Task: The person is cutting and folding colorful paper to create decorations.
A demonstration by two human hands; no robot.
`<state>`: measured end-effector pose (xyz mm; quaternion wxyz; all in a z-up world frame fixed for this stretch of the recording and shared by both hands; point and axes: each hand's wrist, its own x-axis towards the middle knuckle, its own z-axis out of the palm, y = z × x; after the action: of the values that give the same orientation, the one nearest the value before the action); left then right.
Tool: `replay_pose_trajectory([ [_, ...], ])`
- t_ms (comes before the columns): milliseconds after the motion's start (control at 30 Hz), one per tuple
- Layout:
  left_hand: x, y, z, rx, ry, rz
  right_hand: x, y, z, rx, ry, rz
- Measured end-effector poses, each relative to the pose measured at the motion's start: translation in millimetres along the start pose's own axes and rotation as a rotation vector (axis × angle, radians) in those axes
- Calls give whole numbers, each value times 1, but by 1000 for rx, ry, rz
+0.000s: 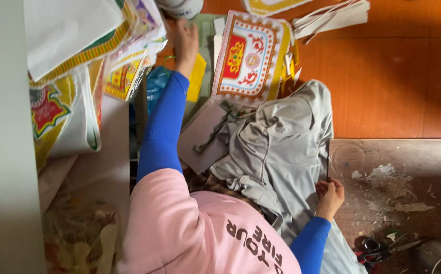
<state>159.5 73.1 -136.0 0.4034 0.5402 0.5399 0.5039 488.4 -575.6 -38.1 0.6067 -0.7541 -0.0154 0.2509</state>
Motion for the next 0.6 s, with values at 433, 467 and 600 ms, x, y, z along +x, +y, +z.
replay_pose_trajectory([
  [433, 132, -27, 11, -637, 35, -858, 11, 0, 5, 50, 161, 54],
  [467, 133, -28, 7, -730, -4, -779, 12, 4, 4, 47, 167, 65],
  [600, 127, -10, 0, -844, -85, -546, 14, 10, 1, 29, 179, 39],
])
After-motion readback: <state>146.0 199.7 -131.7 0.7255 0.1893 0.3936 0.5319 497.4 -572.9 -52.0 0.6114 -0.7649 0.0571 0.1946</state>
